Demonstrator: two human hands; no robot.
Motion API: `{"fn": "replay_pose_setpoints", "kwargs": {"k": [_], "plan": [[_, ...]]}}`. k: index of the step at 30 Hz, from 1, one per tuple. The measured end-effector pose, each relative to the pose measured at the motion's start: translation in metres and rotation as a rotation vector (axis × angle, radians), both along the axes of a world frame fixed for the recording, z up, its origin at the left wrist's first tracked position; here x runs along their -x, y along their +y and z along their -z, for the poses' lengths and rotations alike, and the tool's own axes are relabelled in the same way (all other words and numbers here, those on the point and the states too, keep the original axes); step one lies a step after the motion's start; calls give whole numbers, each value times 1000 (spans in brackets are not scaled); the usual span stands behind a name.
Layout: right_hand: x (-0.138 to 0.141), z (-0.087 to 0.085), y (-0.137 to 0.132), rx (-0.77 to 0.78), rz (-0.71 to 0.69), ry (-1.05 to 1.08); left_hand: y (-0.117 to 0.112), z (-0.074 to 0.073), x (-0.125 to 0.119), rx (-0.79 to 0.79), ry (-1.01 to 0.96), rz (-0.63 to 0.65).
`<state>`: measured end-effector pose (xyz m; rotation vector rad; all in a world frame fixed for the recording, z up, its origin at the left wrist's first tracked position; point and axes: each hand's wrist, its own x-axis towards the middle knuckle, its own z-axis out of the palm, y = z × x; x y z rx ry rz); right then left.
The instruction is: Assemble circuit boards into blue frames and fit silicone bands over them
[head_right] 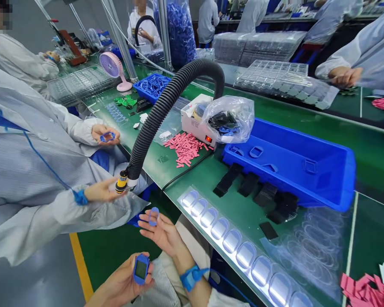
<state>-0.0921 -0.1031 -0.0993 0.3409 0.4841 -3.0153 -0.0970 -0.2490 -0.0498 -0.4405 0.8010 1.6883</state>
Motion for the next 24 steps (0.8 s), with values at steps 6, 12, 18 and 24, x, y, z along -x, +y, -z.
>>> {"fn": "replay_pose_setpoints", "kwargs": {"k": [6,12,18,24], "plan": [[65,2,-22,-10,-114,116,-44,2,34,114,90,-100],[98,-2,-43,-59,-242,183,-82,3,85,232,216,-253],[60,25,-37,-156,-239,71,-57,-1,133,278,301,-321],[-20,7,-13,-151,14,-37,5,-1,123,237,296,-246]]}}
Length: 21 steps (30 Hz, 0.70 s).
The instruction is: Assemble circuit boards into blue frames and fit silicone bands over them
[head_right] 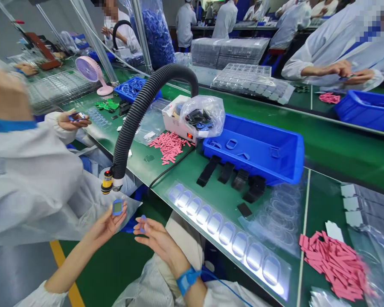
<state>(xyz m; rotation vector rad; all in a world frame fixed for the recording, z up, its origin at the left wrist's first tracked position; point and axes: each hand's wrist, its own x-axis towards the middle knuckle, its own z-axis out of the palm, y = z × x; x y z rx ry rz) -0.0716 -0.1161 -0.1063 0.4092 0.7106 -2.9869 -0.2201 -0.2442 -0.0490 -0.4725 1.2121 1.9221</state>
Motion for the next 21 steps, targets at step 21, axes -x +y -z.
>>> {"fn": "replay_pose_setpoints", "kwargs": {"k": [21], "plan": [[-158,-129,65,-32,574,-12,133,-89,-178,-311,-212,664]]}}
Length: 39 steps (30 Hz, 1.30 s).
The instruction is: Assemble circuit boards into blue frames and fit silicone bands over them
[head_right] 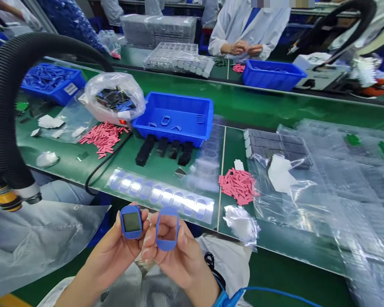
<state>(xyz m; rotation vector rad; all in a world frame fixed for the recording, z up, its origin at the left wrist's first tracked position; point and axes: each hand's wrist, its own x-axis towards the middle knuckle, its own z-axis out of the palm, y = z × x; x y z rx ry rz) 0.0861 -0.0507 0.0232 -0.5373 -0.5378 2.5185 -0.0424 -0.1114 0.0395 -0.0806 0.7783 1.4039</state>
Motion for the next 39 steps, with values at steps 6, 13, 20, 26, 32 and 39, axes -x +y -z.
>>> {"fn": "replay_pose_setpoints", "kwargs": {"k": [6,13,20,26,32,39], "plan": [[-31,-18,13,-255,152,-92,20,-8,-19,6,71,-7],[-50,-25,12,-1136,539,-767,27,-6,-38,-54,256,-154],[-31,-33,13,-1780,579,-1033,34,0,-47,-15,566,-251],[-24,-38,15,-1775,610,-1005,32,3,-50,-51,647,-228],[-25,-38,15,-1773,589,-995,31,4,-50,-98,671,-201],[-29,-34,14,-1764,572,-980,35,2,-43,-211,848,-252]]}}
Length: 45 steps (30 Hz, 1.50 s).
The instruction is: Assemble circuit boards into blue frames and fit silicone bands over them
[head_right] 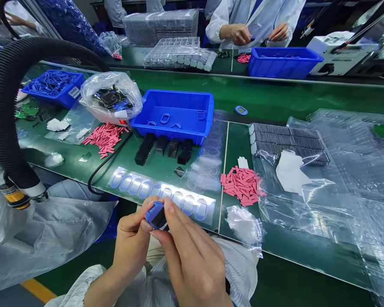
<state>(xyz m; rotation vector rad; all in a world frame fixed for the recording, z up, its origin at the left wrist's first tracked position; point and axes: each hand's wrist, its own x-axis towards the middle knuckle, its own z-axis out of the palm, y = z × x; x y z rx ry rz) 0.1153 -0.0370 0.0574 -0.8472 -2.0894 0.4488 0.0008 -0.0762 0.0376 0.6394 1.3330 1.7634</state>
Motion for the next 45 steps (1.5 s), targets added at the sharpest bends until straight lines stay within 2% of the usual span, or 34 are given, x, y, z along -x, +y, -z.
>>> {"fn": "replay_pose_setpoints", "kwargs": {"k": [6,9,15,19,22,27,30,35,40,45], "plan": [[5,4,3,-2,27,58,4,-2,14,-52,142,128],[6,8,6,-26,38,67,8,-3,20,-104,310,176],[6,19,15,-117,143,76,20,-15,25,-178,821,68],[5,27,22,-159,187,122,28,-20,25,-219,994,76],[-1,29,28,-49,114,185,33,-19,22,-232,1010,50],[-14,14,39,474,-23,396,35,-20,17,-258,952,118],[-18,4,44,600,-118,450,36,-24,14,-277,916,146],[-21,-1,45,490,-128,431,37,-28,9,-303,874,161],[-24,-2,46,376,-108,350,37,-36,11,-251,810,259],[-26,-2,47,227,-133,224,43,-40,13,-232,887,258]]}}
